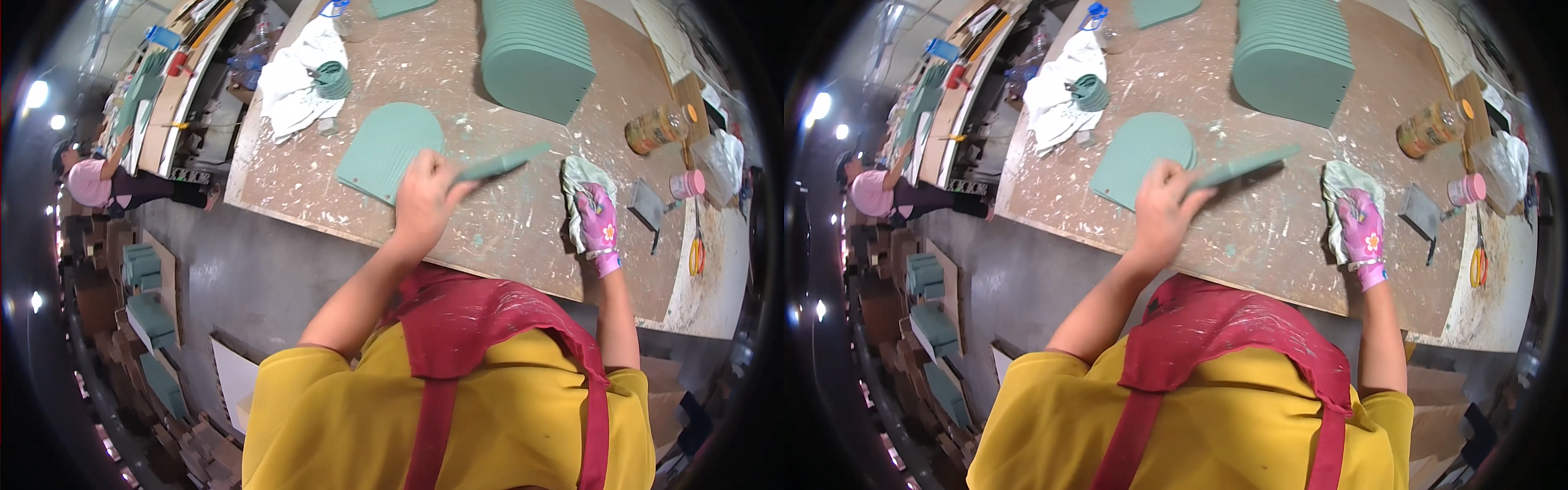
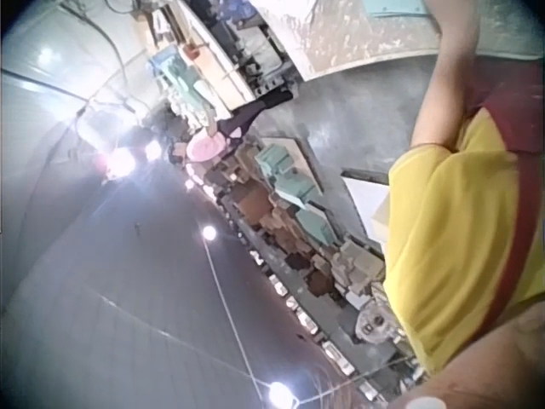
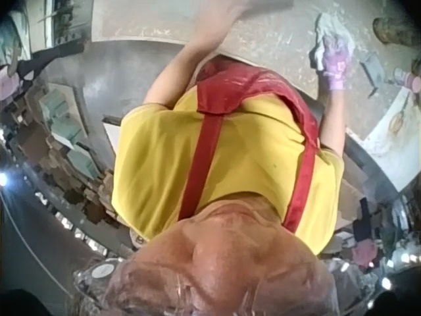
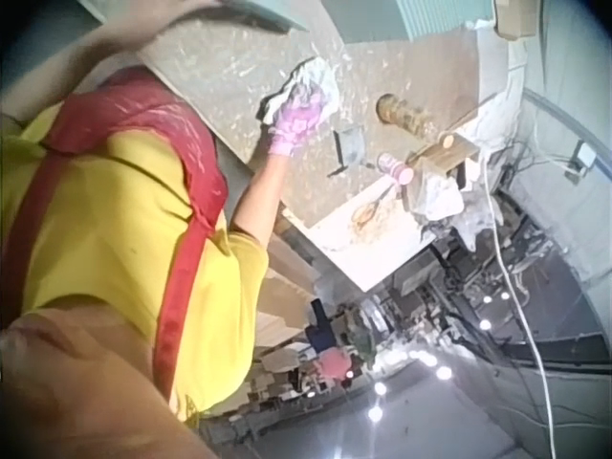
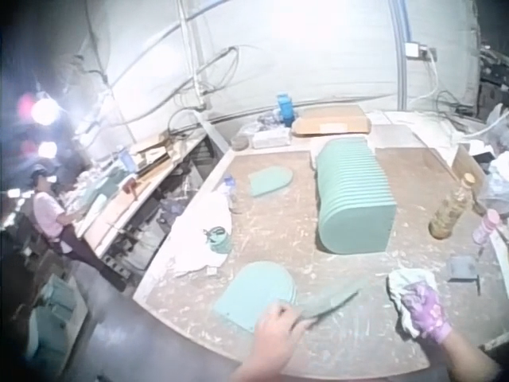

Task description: The person applies liquid from a bottle onto a cloth, then wipes down curved panels on both sides with the cloth and sets them aside.

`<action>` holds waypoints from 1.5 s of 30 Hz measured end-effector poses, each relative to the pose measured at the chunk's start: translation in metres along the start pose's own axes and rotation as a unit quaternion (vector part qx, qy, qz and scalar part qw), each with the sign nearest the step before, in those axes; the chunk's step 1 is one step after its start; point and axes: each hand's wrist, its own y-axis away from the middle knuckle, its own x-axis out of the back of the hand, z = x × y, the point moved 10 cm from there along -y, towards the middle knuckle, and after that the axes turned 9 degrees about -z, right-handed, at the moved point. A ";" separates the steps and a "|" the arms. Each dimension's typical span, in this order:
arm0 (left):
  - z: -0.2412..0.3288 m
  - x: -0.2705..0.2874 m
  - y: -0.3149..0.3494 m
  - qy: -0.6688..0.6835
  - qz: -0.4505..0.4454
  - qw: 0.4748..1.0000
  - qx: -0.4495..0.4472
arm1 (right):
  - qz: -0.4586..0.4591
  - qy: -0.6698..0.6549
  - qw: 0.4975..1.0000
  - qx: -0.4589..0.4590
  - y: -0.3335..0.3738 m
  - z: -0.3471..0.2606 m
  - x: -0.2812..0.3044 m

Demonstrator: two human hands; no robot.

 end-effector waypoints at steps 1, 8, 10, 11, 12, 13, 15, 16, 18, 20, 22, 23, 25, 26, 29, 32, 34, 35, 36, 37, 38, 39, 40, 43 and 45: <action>-0.008 0.005 -0.003 -0.006 0.005 1.000 0.004 | 0.008 -0.005 1.000 0.002 0.001 -0.001 -0.001; -0.130 0.006 0.062 0.594 0.148 0.721 0.325 | -0.011 0.024 0.999 0.047 0.010 -0.039 -0.011; -0.141 0.009 0.073 0.597 0.175 0.711 0.327 | -0.047 -0.002 0.997 0.056 0.016 -0.060 -0.029; -0.142 0.011 0.072 0.593 0.175 0.720 0.316 | -0.069 -0.012 0.994 0.082 0.017 -0.070 -0.040; -0.145 0.014 0.072 0.587 0.176 0.729 0.305 | -0.100 -0.018 0.991 0.087 0.016 -0.081 -0.054; -0.151 0.016 0.074 0.585 0.182 0.729 0.305 | -0.130 -0.022 0.987 0.092 0.015 -0.093 -0.068; -0.165 0.019 0.082 0.508 0.150 0.774 0.348 | -0.183 -0.020 0.977 0.111 0.012 -0.115 -0.093; -0.174 0.028 0.088 0.508 0.152 0.773 0.349 | -0.204 -0.052 0.971 0.114 0.010 -0.127 -0.101; -0.197 0.041 0.105 0.318 -0.018 0.828 0.461 | -0.241 -0.072 0.963 0.096 0.004 -0.131 -0.120; -0.200 0.079 0.094 0.197 -0.031 0.871 0.449 | -0.279 -0.108 0.953 0.046 -0.001 -0.128 -0.137; -0.189 0.110 0.063 0.044 -0.033 0.925 0.375 | -0.310 -0.149 0.938 0.035 -0.009 -0.128 -0.153; -0.188 0.118 0.043 0.017 -0.020 0.947 0.321 | -0.339 -0.192 0.921 0.029 -0.014 -0.132 -0.164; -0.182 0.114 0.005 0.062 0.018 0.975 0.212 | -0.376 -0.194 0.906 0.017 -0.028 -0.143 -0.179; -0.189 0.099 -0.009 0.049 -0.029 0.974 0.217 | -0.413 -0.235 0.878 -0.051 -0.029 -0.136 -0.195; -0.195 0.048 -0.028 0.042 -0.094 0.972 0.212 | -0.411 -0.256 0.867 -0.115 -0.043 -0.130 -0.209; -0.190 0.025 -0.034 0.051 -0.132 0.976 0.164 | -0.431 -0.189 0.878 -0.087 -0.049 -0.144 -0.217; -0.184 0.023 -0.031 0.045 -0.152 0.977 0.144 | -0.381 -0.106 0.916 -0.063 -0.057 -0.136 -0.225; -0.188 0.024 -0.029 0.037 -0.158 0.975 0.150 | -0.355 -0.082 0.930 -0.054 -0.055 -0.154 -0.217; -0.196 0.026 -0.026 0.055 -0.162 0.974 0.147 | -0.352 -0.068 0.932 -0.045 -0.053 -0.165 -0.215; -0.198 0.028 -0.027 0.070 -0.166 0.973 0.143 | -0.335 -0.068 0.939 -0.048 -0.053 -0.163 -0.217; -0.194 0.026 -0.030 0.075 -0.173 0.974 0.126 | -0.342 -0.095 0.934 -0.047 -0.052 -0.156 -0.221; -0.195 0.027 -0.030 0.078 -0.178 0.972 0.133 | -0.371 -0.097 0.923 -0.037 -0.048 -0.163 -0.212; -0.194 0.024 -0.031 0.079 -0.183 0.969 0.142 | -0.375 -0.081 0.922 0.061 -0.049 -0.154 -0.213; -0.129 0.043 -0.049 -0.135 -0.091 0.986 0.030 | -0.369 -0.152 0.917 -0.007 -0.047 -0.129 -0.144; -0.094 0.034 -0.070 -0.118 -0.089 0.989 0.020 | -0.242 -0.155 0.957 -0.047 -0.066 -0.076 -0.072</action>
